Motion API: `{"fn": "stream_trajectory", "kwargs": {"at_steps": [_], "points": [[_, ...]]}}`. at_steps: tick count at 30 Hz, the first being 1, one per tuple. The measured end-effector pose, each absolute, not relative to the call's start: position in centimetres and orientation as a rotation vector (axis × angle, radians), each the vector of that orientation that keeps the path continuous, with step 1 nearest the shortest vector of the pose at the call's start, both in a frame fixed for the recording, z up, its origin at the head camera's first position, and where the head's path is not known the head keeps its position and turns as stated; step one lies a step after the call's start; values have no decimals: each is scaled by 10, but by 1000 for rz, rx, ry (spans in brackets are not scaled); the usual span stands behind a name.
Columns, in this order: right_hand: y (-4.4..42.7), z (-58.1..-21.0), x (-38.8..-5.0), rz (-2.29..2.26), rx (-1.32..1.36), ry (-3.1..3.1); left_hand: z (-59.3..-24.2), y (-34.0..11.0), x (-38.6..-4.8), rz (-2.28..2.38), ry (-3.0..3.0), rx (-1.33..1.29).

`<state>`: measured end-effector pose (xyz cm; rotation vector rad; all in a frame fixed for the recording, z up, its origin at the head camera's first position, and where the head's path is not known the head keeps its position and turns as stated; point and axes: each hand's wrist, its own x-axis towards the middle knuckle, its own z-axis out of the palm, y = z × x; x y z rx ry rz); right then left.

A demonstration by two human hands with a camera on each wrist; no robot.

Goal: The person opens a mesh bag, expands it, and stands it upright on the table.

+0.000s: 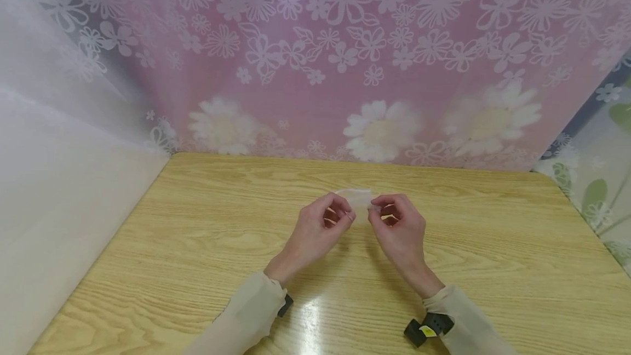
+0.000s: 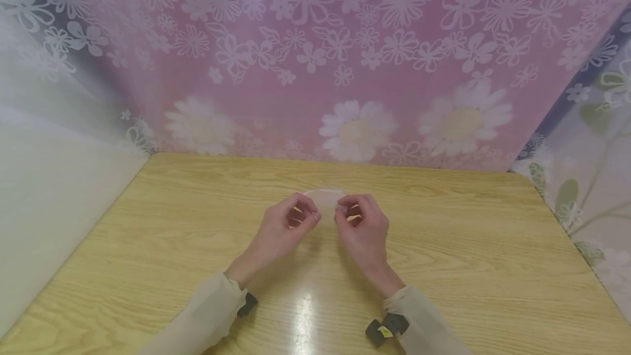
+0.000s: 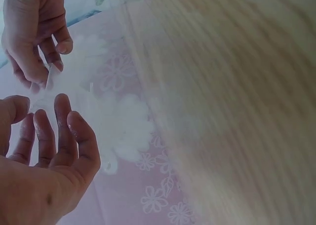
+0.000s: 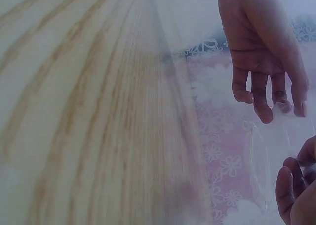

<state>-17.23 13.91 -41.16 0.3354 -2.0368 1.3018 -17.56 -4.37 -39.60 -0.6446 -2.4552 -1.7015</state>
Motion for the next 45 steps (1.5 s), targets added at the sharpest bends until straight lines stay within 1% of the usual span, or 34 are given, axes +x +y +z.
{"fn": "stream_trajectory", "kwargs": {"at_steps": [4, 13, 18, 27, 36, 40, 45], "points": [[141, -409, -171, 1369, 361, -2004, -394, -47, -176, -1778, -2428, -556], [148, -411, -171, 1496, 456, -2005, -391, -47, -180, -2034, -2281, -265], [148, -412, -171, 1528, 493, -1987, -390, -47, -180, -2107, -2247, -181], [148, -411, -169, 1585, 581, -1920, -390, -49, -183, -2069, -2224, -175], [160, -413, -169, 1719, 670, -1923, -390, -54, -185, -2025, -2211, -213], [165, -411, -169, 1836, 632, -1902, -388, -54, -186, -2021, -2187, -264], [168, -408, -169, 2028, 451, -1863, -387, -54, -186, -2023, -2193, -328]]}}
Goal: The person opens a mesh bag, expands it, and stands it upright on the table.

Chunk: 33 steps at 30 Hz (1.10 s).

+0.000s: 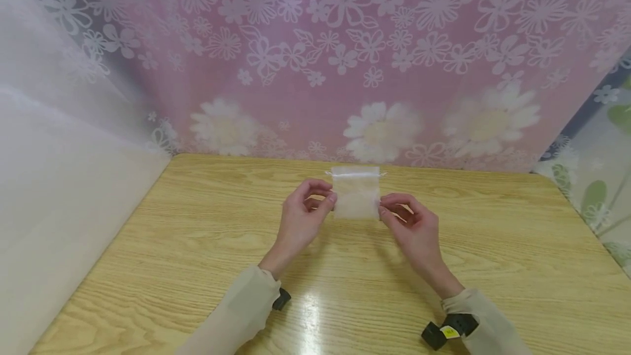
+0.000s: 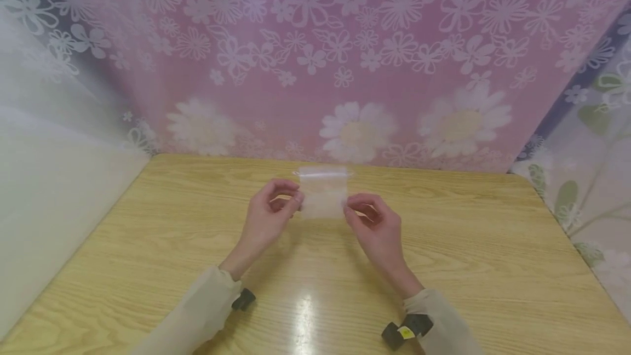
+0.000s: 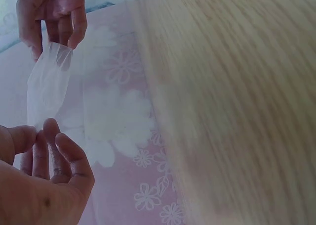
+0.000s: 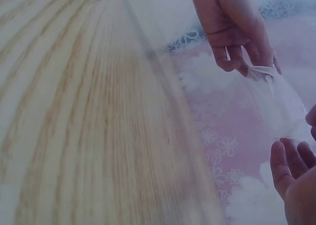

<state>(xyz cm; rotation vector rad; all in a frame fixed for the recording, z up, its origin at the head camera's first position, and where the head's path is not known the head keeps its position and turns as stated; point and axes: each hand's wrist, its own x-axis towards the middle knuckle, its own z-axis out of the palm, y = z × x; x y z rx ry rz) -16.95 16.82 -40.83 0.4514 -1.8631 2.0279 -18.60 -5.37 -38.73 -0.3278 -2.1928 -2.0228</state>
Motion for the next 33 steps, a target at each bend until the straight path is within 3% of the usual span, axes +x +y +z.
{"fn": "stream_trajectory", "kwargs": {"at_steps": [12, 33], "points": [[174, -403, -171, 2216, 156, -1878, -391, -53, -185, -2058, -2201, -447], [180, -397, -170, 2334, 61, -1952, -395, -56, -184, -2048, -2243, -467]]}}
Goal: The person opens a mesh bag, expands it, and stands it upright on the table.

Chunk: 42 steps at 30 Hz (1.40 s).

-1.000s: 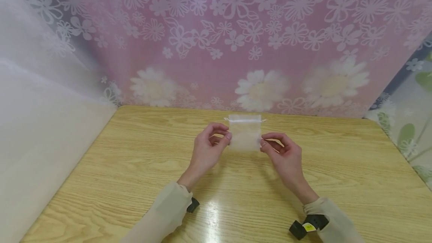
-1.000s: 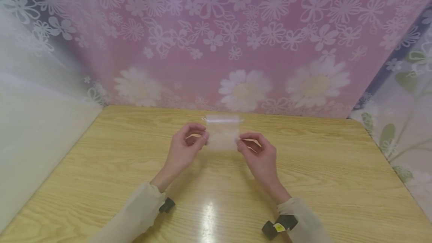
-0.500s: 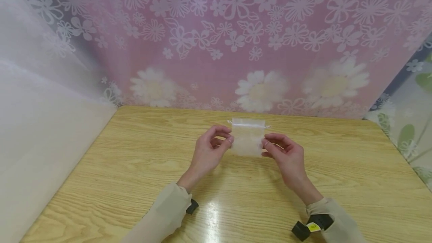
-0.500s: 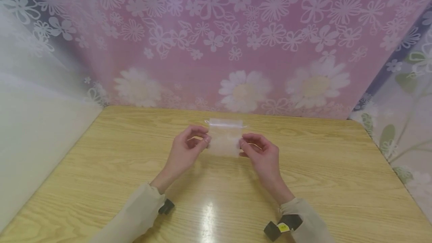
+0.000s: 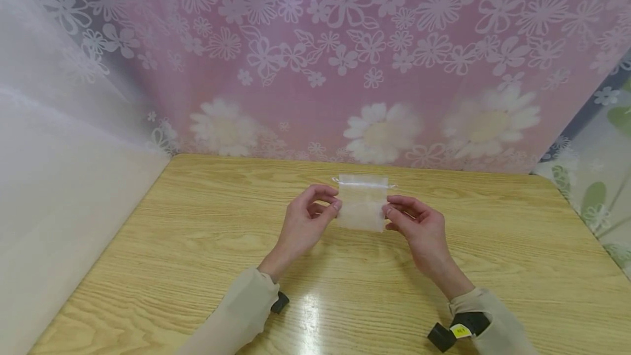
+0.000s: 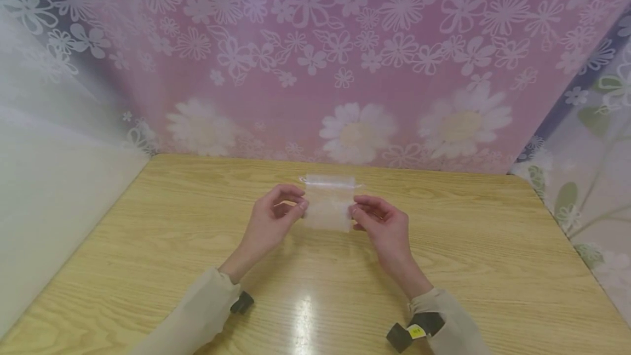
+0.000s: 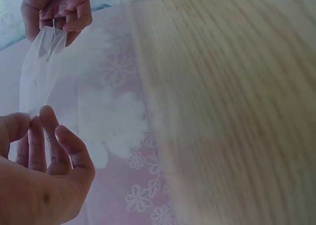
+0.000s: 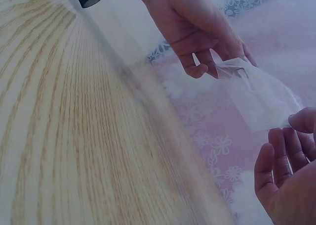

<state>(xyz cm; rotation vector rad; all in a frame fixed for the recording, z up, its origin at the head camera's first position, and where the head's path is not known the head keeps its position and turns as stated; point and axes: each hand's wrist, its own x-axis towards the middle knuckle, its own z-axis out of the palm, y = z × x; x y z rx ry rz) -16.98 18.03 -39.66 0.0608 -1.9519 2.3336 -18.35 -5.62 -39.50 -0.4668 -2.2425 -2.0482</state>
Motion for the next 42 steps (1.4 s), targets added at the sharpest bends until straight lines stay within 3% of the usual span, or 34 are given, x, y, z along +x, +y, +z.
{"fn": "stream_trajectory", "kwargs": {"at_steps": [24, 42], "points": [[187, -405, -167, 2249, 196, -2035, -397, -59, -183, -1882, -2515, -383], [187, -417, -172, 1964, 37, -2439, -401, -70, -186, -1753, -2786, -461]]}}
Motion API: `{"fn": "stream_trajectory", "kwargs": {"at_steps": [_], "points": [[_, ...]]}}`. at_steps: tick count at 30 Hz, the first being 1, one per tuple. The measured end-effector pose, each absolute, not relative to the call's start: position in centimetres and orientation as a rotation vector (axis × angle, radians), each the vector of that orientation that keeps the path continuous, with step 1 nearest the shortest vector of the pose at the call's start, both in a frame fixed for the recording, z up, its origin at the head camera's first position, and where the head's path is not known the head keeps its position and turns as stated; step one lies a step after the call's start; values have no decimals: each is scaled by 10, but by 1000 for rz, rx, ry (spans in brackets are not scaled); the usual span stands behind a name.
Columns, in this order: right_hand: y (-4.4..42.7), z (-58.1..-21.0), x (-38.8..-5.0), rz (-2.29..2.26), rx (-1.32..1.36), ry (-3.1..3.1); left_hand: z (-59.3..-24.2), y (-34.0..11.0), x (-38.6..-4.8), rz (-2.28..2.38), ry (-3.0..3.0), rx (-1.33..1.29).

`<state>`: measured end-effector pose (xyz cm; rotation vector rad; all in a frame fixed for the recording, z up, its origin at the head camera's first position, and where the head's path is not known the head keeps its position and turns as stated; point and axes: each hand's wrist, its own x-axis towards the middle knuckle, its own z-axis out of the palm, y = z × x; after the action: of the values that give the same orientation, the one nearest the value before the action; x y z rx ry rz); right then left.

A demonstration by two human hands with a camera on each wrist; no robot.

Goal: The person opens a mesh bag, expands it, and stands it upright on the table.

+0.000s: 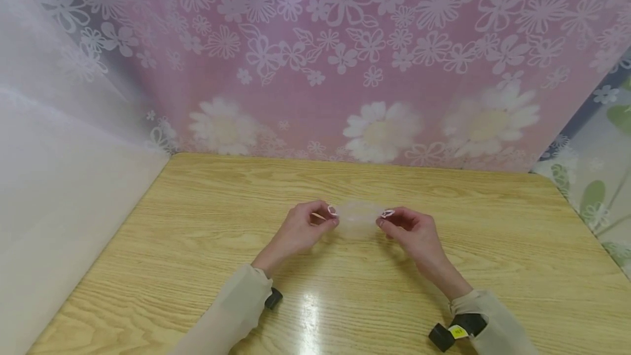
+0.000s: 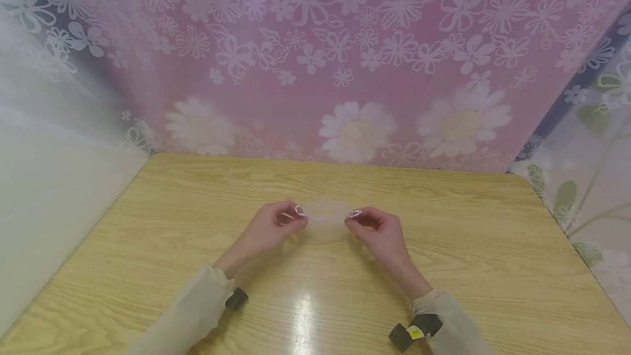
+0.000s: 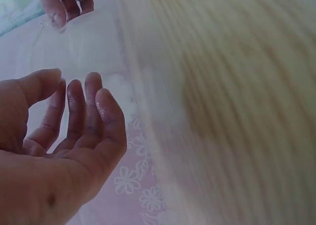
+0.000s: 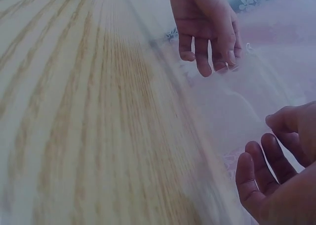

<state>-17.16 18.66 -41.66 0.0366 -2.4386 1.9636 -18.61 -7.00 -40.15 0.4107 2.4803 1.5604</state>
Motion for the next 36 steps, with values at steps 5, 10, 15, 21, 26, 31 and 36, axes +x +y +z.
{"fn": "stream_trajectory", "kwargs": {"at_steps": [5, 10, 15, 21, 26, 31, 36], "points": [[187, -418, -173, 1951, 8, -2500, -403, -72, -189, 1519, 2484, 427], [187, -418, -173, 1980, -5, -2525, -404, -74, -190, 1483, 2487, 445], [187, -419, -171, 2011, 23, -2529, -404, -75, -190, 1444, 2491, 461], [189, -418, -169, 2009, 30, -2553, -405, -75, -190, 1401, 2478, 470], [190, -418, -168, 1995, 33, -2576, -406, -76, -190, 1387, 2460, 451], [191, -419, -167, 1980, 34, -2590, -407, -77, -190, 1381, 2454, 477], [193, -420, -166, 1954, 30, -2595, -408, -82, -190, 1383, 2438, 461]]}}
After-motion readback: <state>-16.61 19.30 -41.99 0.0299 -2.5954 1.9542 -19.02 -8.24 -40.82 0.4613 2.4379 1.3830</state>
